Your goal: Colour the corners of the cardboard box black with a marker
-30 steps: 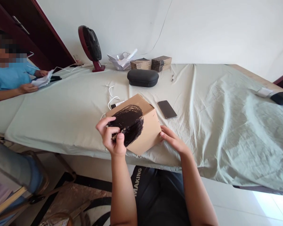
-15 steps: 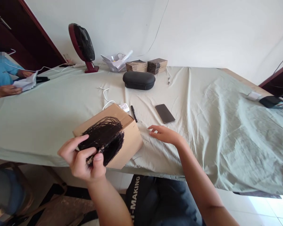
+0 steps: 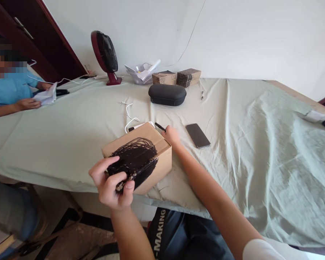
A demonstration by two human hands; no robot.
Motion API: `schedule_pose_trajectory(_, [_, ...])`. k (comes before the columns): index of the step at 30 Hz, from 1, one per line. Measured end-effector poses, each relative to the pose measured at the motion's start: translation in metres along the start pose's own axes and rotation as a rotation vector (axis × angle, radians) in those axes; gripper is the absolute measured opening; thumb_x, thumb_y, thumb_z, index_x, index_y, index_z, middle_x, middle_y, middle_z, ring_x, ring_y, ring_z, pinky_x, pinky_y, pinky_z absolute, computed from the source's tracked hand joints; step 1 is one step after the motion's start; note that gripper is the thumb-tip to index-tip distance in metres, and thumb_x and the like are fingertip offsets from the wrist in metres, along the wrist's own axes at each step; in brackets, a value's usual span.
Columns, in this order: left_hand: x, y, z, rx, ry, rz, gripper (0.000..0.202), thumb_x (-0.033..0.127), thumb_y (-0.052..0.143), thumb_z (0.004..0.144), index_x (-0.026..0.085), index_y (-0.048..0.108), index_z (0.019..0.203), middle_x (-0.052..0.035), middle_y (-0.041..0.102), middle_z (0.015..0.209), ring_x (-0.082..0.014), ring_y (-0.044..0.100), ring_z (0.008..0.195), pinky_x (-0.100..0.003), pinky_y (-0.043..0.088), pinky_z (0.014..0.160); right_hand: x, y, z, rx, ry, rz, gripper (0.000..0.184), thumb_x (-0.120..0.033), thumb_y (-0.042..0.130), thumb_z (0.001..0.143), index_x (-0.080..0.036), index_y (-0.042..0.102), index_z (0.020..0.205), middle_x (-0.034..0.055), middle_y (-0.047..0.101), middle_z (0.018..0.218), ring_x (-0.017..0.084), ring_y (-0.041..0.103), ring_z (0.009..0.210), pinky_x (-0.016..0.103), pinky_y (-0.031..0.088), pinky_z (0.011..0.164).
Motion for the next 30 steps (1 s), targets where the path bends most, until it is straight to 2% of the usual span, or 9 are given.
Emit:
schedule_pose_trajectory(4, [-0.004,0.002,-0.003,0.028,0.007,0.015,0.03,0.053,0.067,0.091,0.024,0.067,0.082,-0.0148,0.07,0.12,-0.031,0.065,0.105,-0.048,0.055,0.086,0.014,-0.02,0.007,0.02,-0.08,0.279,0.024,-0.031,0.028,0.104,-0.025,0.048,0.091,0.005,0.071,0.085,0.02,0.071,0.086,0.032,0.055,0.078])
schedule_pose_trajectory(7, [-0.008,0.004,-0.005,0.061,0.008,0.029,0.035,0.059,0.066,0.089,0.025,0.067,0.085,-0.0145,0.07,0.117,-0.0312,0.066,0.102,-0.048,0.056,0.085,0.017,-0.04,0.01,0.038,-0.141,0.787,0.01,-0.034,0.038,0.098,-0.027,0.04,0.091,-0.0053,0.058,0.066,0.015,0.058,0.061,0.027,0.052,0.064])
schedule_pose_trajectory(9, [-0.009,0.006,-0.007,0.066,0.006,0.037,0.039,0.063,0.063,0.089,0.025,0.068,0.086,-0.015,0.07,0.116,-0.0316,0.066,0.102,-0.048,0.056,0.085,0.019,-0.047,0.011,0.025,-0.12,1.089,0.014,-0.038,0.049,0.095,-0.028,0.04,0.091,-0.0096,0.049,0.059,0.012,0.045,0.048,0.027,0.047,0.053])
schedule_pose_trajectory(11, [-0.009,0.006,-0.007,0.07,0.003,0.036,0.041,0.064,0.06,0.091,0.024,0.068,0.086,-0.0152,0.069,0.117,-0.032,0.066,0.103,-0.048,0.056,0.085,0.018,-0.051,0.012,0.004,-0.097,1.201,0.022,-0.044,0.058,0.093,-0.028,0.042,0.093,-0.0115,0.045,0.058,0.01,0.036,0.043,0.025,0.039,0.046])
schedule_pose_trajectory(15, [-0.005,0.006,-0.007,0.11,0.021,-0.001,0.04,0.062,0.059,0.094,0.024,0.068,0.085,-0.0136,0.067,0.118,-0.0299,0.064,0.101,-0.046,0.054,0.083,0.013,-0.057,0.011,-0.029,-0.11,1.252,0.038,-0.059,0.069,0.089,-0.028,0.047,0.095,-0.0115,0.046,0.061,0.008,0.033,0.042,0.023,0.03,0.043])
schedule_pose_trajectory(18, [-0.004,0.007,-0.005,0.119,0.029,-0.006,0.041,0.061,0.056,0.096,0.024,0.068,0.083,-0.0129,0.067,0.115,-0.0289,0.063,0.1,-0.045,0.052,0.083,0.01,-0.062,0.011,-0.044,-0.123,1.266,0.04,-0.063,0.065,0.092,-0.027,0.049,0.094,-0.011,0.045,0.06,0.008,0.03,0.041,0.023,0.024,0.042])
schedule_pose_trajectory(21, [-0.004,0.009,-0.004,0.108,0.021,-0.019,0.042,0.061,0.056,0.097,0.023,0.067,0.08,-0.0123,0.067,0.114,-0.0291,0.062,0.101,-0.046,0.052,0.085,0.004,-0.069,0.008,-0.056,-0.151,1.268,0.038,-0.063,0.06,0.098,-0.026,0.052,0.094,-0.0099,0.045,0.06,0.008,0.028,0.041,0.023,0.022,0.041])
schedule_pose_trajectory(27, [-0.004,0.011,-0.004,0.11,0.022,-0.093,0.043,0.059,0.06,0.097,0.021,0.066,0.077,-0.0124,0.068,0.115,-0.0285,0.062,0.101,-0.044,0.049,0.084,-0.012,-0.087,-0.001,-0.059,-0.237,1.151,0.039,-0.06,0.068,0.097,-0.022,0.059,0.091,-0.0057,0.049,0.07,0.008,0.042,0.052,0.022,0.036,0.048])
schedule_pose_trajectory(30, [-0.004,0.011,-0.003,0.107,0.033,-0.103,0.043,0.058,0.06,0.097,0.021,0.065,0.075,-0.0125,0.068,0.114,-0.0285,0.062,0.101,-0.045,0.049,0.085,-0.019,-0.09,-0.004,-0.084,-0.272,1.087,0.031,-0.05,0.068,0.099,-0.021,0.06,0.093,-0.0073,0.044,0.068,0.007,0.034,0.05,0.02,0.028,0.046])
Point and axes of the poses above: each hand's wrist, its own z-axis towards the middle knuckle, its own y-axis out of the palm, x = y × z, the point moved 8 cm from there along z, towards the middle knuckle
